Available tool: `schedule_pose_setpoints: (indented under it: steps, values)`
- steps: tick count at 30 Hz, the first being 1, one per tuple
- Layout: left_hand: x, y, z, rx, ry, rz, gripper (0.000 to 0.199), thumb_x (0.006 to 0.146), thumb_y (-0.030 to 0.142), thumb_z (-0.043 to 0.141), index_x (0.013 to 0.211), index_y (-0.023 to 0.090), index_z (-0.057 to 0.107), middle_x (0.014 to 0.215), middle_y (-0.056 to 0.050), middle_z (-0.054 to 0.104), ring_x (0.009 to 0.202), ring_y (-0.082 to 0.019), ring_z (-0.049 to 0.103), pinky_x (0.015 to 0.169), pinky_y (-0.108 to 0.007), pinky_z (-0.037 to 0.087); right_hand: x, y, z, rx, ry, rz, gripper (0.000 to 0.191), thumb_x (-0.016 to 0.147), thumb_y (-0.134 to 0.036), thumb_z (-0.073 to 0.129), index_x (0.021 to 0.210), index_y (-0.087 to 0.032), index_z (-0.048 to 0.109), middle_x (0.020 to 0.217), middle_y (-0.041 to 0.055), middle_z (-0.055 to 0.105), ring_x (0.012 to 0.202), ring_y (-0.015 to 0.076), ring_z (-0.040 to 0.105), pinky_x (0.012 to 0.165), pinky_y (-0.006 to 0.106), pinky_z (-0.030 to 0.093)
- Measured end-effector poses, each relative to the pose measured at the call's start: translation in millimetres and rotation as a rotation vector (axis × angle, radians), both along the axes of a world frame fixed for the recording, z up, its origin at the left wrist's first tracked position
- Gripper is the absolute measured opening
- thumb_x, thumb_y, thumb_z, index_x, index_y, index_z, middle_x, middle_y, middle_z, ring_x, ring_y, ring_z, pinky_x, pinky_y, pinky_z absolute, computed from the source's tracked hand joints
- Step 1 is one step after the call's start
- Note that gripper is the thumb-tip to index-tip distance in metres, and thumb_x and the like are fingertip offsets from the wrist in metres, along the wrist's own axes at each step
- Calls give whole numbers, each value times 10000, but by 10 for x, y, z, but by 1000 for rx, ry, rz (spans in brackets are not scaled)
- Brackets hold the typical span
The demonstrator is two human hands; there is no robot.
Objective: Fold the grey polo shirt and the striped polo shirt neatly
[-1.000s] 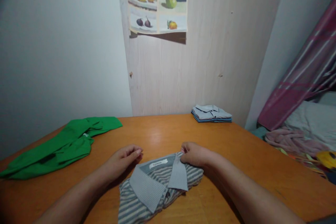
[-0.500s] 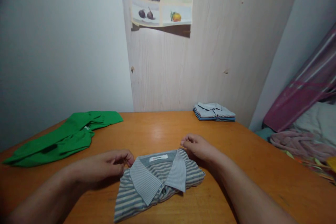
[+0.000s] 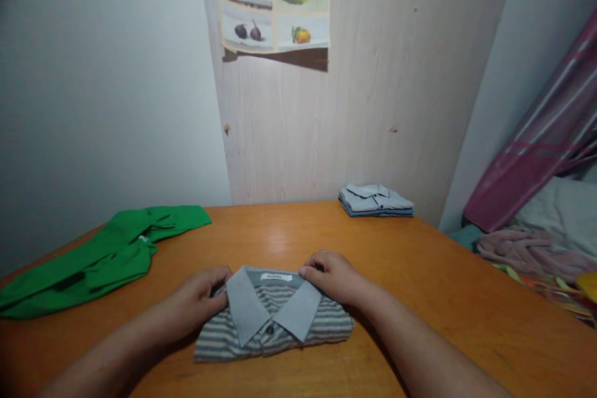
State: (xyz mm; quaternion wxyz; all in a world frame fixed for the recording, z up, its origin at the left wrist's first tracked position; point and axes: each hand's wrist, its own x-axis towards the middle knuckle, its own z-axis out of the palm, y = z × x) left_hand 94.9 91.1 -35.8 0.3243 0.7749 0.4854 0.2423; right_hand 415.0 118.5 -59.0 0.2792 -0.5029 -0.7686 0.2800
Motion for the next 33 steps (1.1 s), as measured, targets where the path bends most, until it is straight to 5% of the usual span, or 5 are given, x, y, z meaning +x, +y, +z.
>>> schedule_pose_setpoints:
  steps: [4, 16, 21, 25, 33]
  values:
    - [-45, 101, 8, 124, 48, 85, 235, 821, 412, 581, 829, 194, 667, 872, -46, 669, 871, -230, 584, 738, -272, 451, -9, -22, 50, 21, 47, 7, 476, 940, -553, 520, 862, -132, 728, 789, 41, 654, 722, 162, 568, 599, 253, 388]
    - [120, -116, 106, -364, -564, 25, 365, 774, 457, 763, 954, 168, 631, 902, -67, 706, 785, -203, 661, 682, -280, 500, -82, -249, 176, 50, 126, 88, 240, 799, -384, 734, 903, -174, 679, 961, 52, 644, 905, 195, 577, 767, 286, 442]
    - [-5, -284, 299, -583, -625, -144, 327, 744, 406, 813, 882, 180, 621, 853, -50, 707, 715, -163, 647, 668, -274, 495, -85, -446, 331, -268, 481, 143, 304, 818, -434, 749, 854, -189, 572, 646, -58, 506, 545, 79, 413, 485, 193, 289]
    - [-281, -358, 449, -784, -463, -419, 496, 654, 458, 849, 1038, 189, 687, 964, -110, 752, 770, -228, 685, 731, -351, 509, 26, -554, 513, -601, 494, 490, 433, 752, -523, 802, 882, -151, 621, 674, -19, 606, 533, 73, 493, 519, 193, 379]
    - [-253, -221, 339, -483, -434, -151, 281, 790, 382, 752, 939, 176, 633, 882, -63, 689, 763, -151, 590, 684, -271, 430, 16, -446, 415, -461, 481, 295, 353, 814, -462, 767, 933, -148, 659, 737, 4, 622, 635, 101, 550, 600, 229, 421]
